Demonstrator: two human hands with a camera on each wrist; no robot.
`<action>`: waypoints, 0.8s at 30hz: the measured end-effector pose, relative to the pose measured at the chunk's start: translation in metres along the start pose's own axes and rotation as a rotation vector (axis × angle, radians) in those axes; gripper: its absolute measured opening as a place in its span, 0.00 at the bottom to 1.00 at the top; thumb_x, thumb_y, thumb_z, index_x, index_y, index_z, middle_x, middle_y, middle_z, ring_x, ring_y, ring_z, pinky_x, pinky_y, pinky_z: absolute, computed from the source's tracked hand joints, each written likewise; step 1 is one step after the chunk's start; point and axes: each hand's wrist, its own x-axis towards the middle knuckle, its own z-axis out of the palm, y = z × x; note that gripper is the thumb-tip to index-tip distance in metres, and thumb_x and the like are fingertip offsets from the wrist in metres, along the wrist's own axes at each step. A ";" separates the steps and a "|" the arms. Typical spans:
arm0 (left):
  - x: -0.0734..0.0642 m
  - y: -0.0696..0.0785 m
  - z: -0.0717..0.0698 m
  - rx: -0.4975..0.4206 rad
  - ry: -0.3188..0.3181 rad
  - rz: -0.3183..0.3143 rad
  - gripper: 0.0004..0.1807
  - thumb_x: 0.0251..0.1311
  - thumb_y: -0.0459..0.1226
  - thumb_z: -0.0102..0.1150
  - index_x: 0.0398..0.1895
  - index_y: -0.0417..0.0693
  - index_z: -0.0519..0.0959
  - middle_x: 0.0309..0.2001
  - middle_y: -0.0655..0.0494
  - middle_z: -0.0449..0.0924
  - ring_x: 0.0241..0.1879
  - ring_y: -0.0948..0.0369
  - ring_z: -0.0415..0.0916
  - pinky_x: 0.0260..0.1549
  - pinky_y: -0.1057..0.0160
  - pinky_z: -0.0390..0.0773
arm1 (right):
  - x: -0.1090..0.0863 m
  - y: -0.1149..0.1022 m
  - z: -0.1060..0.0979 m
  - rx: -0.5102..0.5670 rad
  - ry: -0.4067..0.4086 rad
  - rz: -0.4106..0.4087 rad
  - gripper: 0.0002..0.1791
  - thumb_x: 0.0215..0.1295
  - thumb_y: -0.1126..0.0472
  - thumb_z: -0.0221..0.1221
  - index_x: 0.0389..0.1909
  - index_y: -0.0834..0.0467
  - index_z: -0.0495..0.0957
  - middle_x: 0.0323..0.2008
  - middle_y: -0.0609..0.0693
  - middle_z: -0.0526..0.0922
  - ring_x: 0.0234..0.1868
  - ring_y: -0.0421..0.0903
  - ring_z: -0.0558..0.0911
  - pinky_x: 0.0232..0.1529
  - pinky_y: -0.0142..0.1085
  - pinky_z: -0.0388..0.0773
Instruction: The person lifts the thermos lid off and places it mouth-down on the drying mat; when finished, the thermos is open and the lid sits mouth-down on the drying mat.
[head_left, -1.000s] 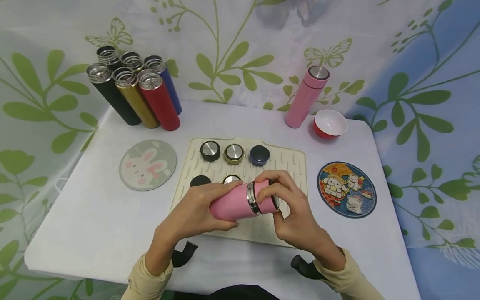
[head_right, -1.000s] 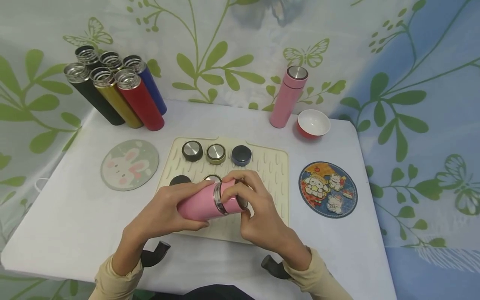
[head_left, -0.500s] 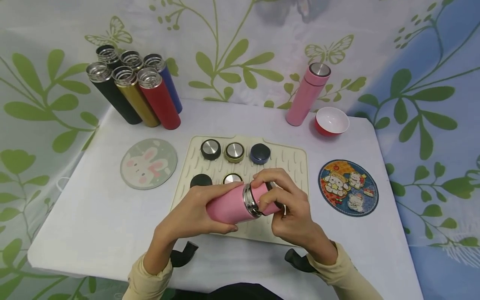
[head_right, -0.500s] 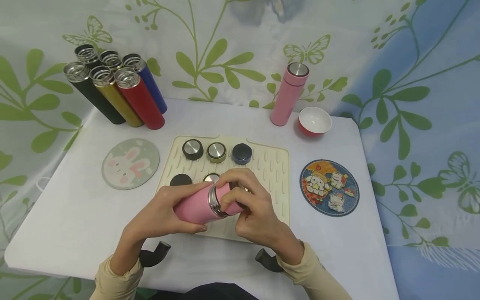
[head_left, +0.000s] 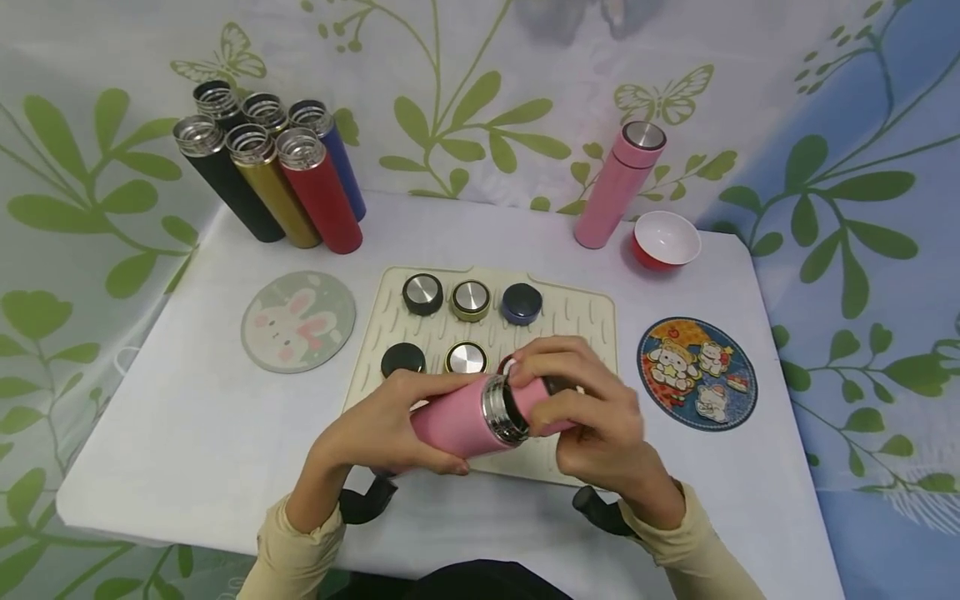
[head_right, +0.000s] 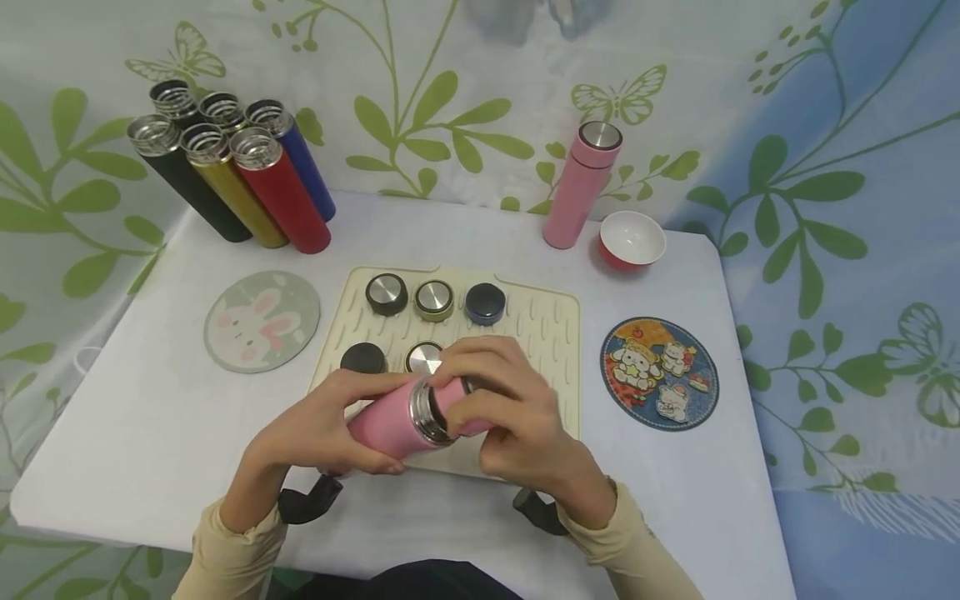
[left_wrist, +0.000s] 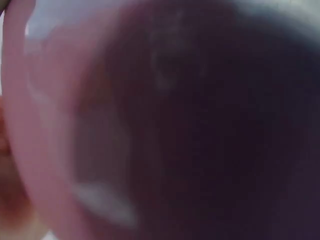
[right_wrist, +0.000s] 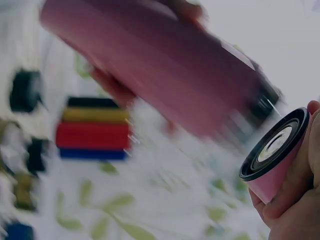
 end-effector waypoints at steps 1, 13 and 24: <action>-0.001 -0.001 -0.001 -0.012 0.004 -0.008 0.45 0.38 0.45 0.84 0.66 0.56 0.76 0.48 0.66 0.82 0.41 0.63 0.79 0.36 0.59 0.80 | 0.003 -0.001 -0.005 -0.017 0.034 -0.001 0.20 0.33 0.80 0.36 0.20 0.61 0.74 0.35 0.64 0.80 0.43 0.62 0.78 0.50 0.44 0.78; -0.014 0.000 -0.020 0.008 0.272 -0.017 0.46 0.36 0.35 0.85 0.66 0.50 0.75 0.57 0.60 0.80 0.52 0.59 0.78 0.51 0.60 0.78 | -0.027 0.021 -0.045 -0.289 -0.137 0.529 0.31 0.35 0.81 0.49 0.46 0.65 0.82 0.52 0.65 0.77 0.55 0.58 0.75 0.48 0.36 0.69; -0.036 0.000 -0.039 0.064 0.461 -0.039 0.49 0.31 0.27 0.84 0.65 0.48 0.75 0.57 0.57 0.80 0.55 0.57 0.76 0.54 0.64 0.75 | -0.074 0.074 -0.069 -0.428 -0.208 0.809 0.40 0.50 0.66 0.71 0.68 0.58 0.71 0.54 0.56 0.78 0.48 0.49 0.74 0.38 0.38 0.71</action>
